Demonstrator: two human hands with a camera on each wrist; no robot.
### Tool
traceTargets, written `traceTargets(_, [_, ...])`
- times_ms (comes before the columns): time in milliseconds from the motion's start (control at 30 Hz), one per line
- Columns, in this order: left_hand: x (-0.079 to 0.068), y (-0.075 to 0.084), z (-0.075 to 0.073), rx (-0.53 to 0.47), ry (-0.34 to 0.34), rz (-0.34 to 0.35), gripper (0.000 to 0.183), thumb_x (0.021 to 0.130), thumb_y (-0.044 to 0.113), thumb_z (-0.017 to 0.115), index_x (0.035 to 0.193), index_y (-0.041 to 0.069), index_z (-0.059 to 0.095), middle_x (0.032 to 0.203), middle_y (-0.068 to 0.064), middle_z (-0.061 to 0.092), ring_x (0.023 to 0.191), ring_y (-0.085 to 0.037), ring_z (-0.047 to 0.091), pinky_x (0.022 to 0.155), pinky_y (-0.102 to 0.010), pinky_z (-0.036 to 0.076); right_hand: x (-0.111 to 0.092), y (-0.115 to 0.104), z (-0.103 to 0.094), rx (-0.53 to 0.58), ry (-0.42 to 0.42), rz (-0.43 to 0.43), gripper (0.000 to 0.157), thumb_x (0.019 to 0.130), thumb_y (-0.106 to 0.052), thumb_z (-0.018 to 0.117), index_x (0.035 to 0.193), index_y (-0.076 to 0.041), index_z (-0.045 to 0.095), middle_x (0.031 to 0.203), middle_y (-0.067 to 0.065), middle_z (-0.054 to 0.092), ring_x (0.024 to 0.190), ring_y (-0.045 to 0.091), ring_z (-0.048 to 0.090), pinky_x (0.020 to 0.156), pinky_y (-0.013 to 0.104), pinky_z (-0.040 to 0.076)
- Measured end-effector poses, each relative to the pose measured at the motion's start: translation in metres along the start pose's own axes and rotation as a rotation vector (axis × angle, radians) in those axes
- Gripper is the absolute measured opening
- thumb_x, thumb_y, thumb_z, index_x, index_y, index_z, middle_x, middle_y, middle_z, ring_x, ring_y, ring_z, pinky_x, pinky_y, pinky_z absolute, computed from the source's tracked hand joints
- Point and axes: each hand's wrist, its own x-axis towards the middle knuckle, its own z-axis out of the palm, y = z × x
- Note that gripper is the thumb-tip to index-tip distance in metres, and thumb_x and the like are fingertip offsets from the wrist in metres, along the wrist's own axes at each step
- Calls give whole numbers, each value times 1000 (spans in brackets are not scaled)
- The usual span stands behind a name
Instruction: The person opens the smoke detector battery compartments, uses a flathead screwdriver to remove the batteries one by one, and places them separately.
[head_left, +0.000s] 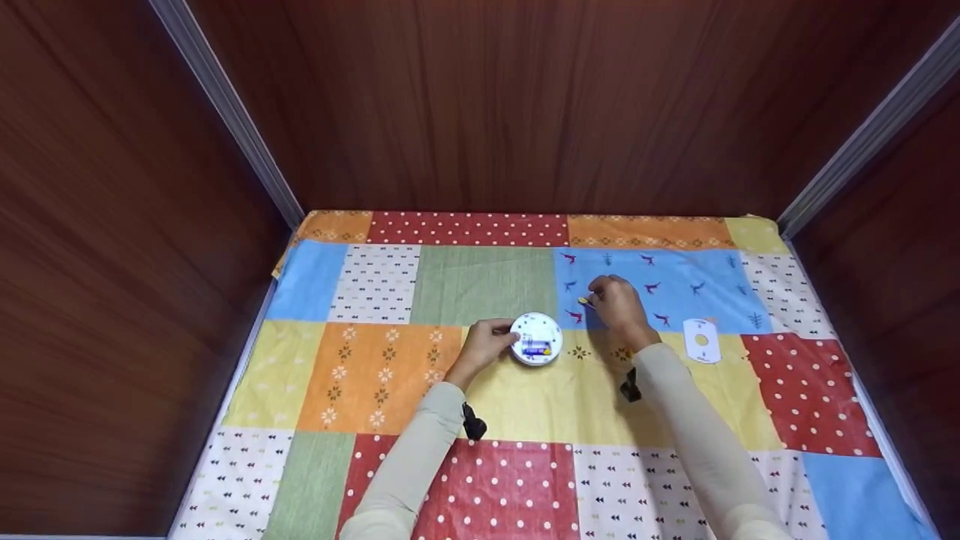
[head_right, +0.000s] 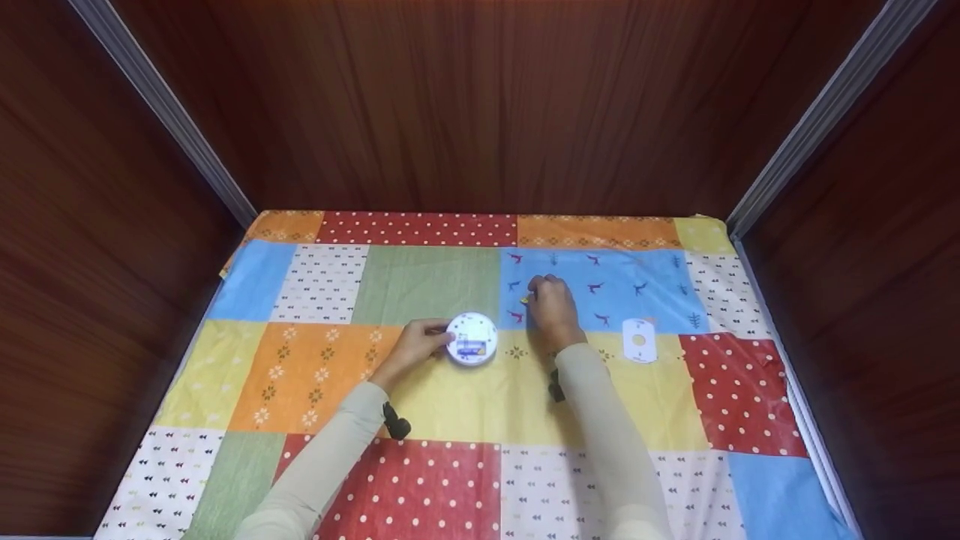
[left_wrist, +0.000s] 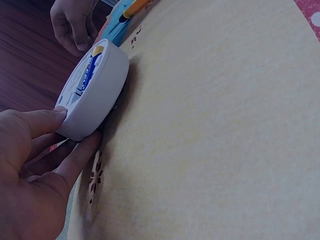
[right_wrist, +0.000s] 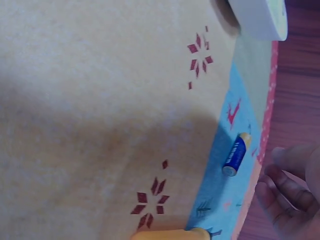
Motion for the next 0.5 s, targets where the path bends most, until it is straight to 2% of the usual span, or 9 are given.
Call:
traceTargets(333, [0, 2, 0, 12, -7, -3, 31, 100, 7, 70, 129, -4, 74, 122, -21, 77, 104, -21, 73, 83, -24, 60, -2, -16, -4, -14, 42, -92, 17, 100, 1, 68, 115, 6, 74, 114, 25, 72, 106, 40, 71, 91, 53, 61])
traceTargets(500, [-1, 2, -1, 24, 1, -3, 32, 99, 7, 71, 129, -4, 74, 120, -21, 77, 102, -21, 73, 81, -23, 59, -4, -26, -6, -5, 69, -151, 15, 98, 0, 71, 112, 6, 75, 111, 25, 73, 102, 40, 71, 88, 52, 61])
